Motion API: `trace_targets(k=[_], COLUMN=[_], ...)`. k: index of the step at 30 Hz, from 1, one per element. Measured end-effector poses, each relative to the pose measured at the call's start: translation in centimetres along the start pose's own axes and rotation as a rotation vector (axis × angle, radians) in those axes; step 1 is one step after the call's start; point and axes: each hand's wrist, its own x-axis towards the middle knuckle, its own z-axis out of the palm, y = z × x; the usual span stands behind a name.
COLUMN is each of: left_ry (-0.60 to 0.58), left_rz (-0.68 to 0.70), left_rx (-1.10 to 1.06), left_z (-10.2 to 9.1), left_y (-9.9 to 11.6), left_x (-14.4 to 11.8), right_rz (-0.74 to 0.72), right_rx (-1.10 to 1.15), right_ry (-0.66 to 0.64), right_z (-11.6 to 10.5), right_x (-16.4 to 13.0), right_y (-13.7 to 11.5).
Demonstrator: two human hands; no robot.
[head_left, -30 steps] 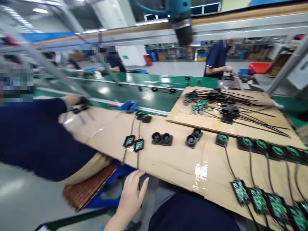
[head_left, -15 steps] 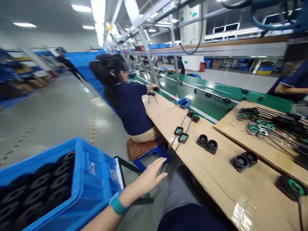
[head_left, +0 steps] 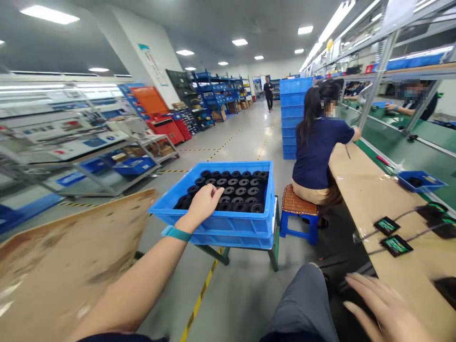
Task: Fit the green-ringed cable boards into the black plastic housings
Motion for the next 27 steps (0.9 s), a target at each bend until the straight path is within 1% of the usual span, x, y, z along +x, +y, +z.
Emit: trace_targets(k=[1,3,4,6,8,10,11,14,16,19,23,25,27], left_ry=[-0.018,-0.055,-0.081,-0.148,-0.210,-0.240,-0.254,-0.289,-0.313,-0.372,-0.499,-0.518,-0.533], left_rz=[-0.047,-0.121,-0.127,-0.084,-0.033,-0.015,-0.018,-0.034,-0.031,0.008,0.100,0.187,0.300], left_rx=[0.038,0.086,0.107,0.159,0.197,0.215,0.221,0.214,0.195,0.162,0.081,0.036,0.007], left_z=[0.3,0.8,1.0,1.2,1.1,1.0,1.0,0.6,0.2,-0.7,-2.0,-2.5,-2.6], left_y=[-1.1,-2.0,-1.9,-1.5,-1.0,-0.7,-0.7,-0.4,0.0,1.0,2.3,2.8,3.5], left_x=[-0.4,-1.2,-1.6,-2.3,-2.7,-2.8,-2.8,-2.7,-2.9,-3.3,-3.7,-3.4,-2.6], right_rz=[-0.068,-0.190,-0.237,-0.300,-0.318,-0.304,-0.298,-0.285,-0.274,-0.256,-0.257,-0.253,-0.245], right_rx=[-0.008,-0.023,-0.018,0.000,0.007,-0.009,-0.021,-0.043,-0.048,-0.078,-0.118,-0.111,-0.116], right_ry=[-0.042,-0.127,-0.158,-0.216,-0.270,-0.307,-0.317,-0.320,-0.331,-0.374,-0.396,-0.404,-0.422], right_z=[1.6,5.0,6.7,9.8,12.3,13.9,14.3,14.1,13.3,11.9,10.6,10.4,10.4], right_x=[2.5,7.9,10.5,15.1,18.3,19.9,20.3,20.6,20.6,20.5,20.7,21.5,22.9], right_y=[-1.3,-4.5,-6.1,-8.8,-10.2,-10.5,-10.4,-10.1,-10.2,-10.7,-10.8,-10.6,-10.4])
